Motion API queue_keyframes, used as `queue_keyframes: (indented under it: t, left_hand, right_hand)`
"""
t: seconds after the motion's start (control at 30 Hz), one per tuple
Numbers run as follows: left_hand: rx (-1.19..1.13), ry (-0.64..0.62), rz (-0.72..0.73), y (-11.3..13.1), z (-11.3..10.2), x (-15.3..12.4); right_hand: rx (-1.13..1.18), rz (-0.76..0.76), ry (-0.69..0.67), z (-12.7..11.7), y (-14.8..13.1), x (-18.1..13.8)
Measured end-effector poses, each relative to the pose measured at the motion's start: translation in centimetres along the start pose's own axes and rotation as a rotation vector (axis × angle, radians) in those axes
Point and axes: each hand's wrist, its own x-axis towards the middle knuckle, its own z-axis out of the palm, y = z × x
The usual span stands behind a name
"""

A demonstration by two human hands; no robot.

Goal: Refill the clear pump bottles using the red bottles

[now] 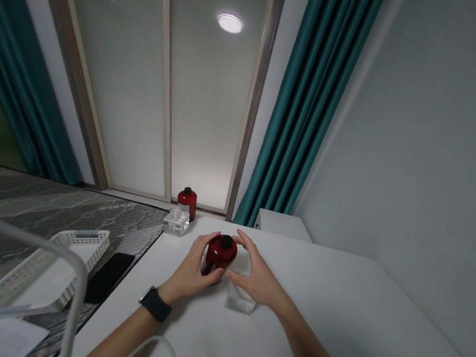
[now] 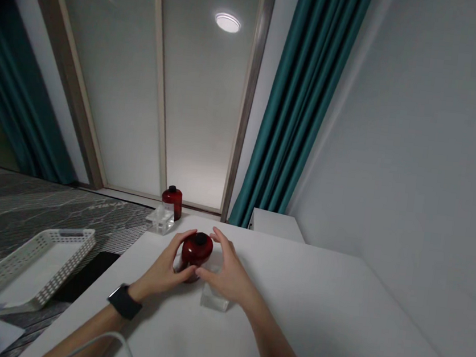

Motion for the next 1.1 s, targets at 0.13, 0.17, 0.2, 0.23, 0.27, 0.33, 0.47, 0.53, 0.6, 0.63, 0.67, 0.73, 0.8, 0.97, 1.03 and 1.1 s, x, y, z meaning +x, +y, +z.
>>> queue_keyframes:
  t: [0.13, 0.17, 0.2, 0.23, 0.27, 0.33, 0.47, 0.53, 0.6, 0.63, 0.67, 0.73, 0.8, 0.97, 1.03, 1.1]
  left_hand:
    - [0.016, 0.04, -0.013, -0.3, 0.1, 0.0]
    - [0.015, 0.045, -0.015, -0.3, 0.2, 0.0]
    - [0.014, 0.048, -0.017, -0.3, 0.2, 0.0]
    - [0.012, 0.051, -0.019, -0.3, 0.3, 0.0]
    - [0.01, 0.054, -0.022, -0.4, 0.3, 0.0]
    - [0.011, 0.058, -0.029, -0.4, 0.4, 0.0]
    - [0.022, 0.05, -0.036, -0.6, 0.6, 0.0]
    - [0.033, 0.041, -0.037, -0.7, 0.7, -0.1]
    - [0.044, 0.038, -0.04, -0.8, 0.8, -0.1]
    - [0.048, 0.041, -0.042, -0.8, 0.9, -0.1]
    - [0.052, 0.046, -0.044, -0.8, 0.9, -0.1]
    - [0.057, 0.055, -0.049, -0.9, 1.1, -0.1]
    - [0.058, 0.064, -0.063, -0.9, 1.4, -0.1]
    - [0.055, 0.083, -0.115, -1.0, 2.1, -0.1]
    - [0.047, 0.08, -0.125, -0.9, 2.4, -0.1]
    - [0.041, 0.076, -0.122, -0.9, 2.5, -0.2]
  right_hand:
    - [-0.062, 0.115, -0.019, -1.0, 1.2, -2.1]
    - [-0.075, 0.143, -0.028, -1.1, 1.6, -2.7]
    - [-0.088, 0.163, -0.035, -1.2, 1.9, -3.3]
    - [-0.098, 0.177, -0.041, -1.2, 2.2, -3.8]
    - [-0.104, 0.192, -0.041, -1.2, 2.6, -4.3]
    - [-0.111, 0.212, -0.039, -1.1, 3.1, -5.1]
    - [-0.12, 0.207, -0.038, -0.7, 3.9, -5.7]
    - [-0.111, 0.21, -0.025, -0.5, 4.0, -5.7]
    - [-0.094, 0.217, -0.008, -0.4, 4.0, -5.6]
    - [-0.087, 0.219, 0.003, -0.4, 4.0, -5.6]
    - [-0.083, 0.22, 0.017, -0.4, 4.1, -5.5]
    - [-0.086, 0.217, 0.053, -0.5, 4.3, -5.4]
    - [-0.108, 0.215, 0.099, -0.8, 4.8, -5.2]
    - [-0.164, 0.217, 0.217, -2.3, 7.2, -4.9]
    - [-0.169, 0.21, 0.248, -3.0, 8.2, -4.9]
    - [-0.162, 0.215, 0.272, -3.5, 9.0, -4.9]
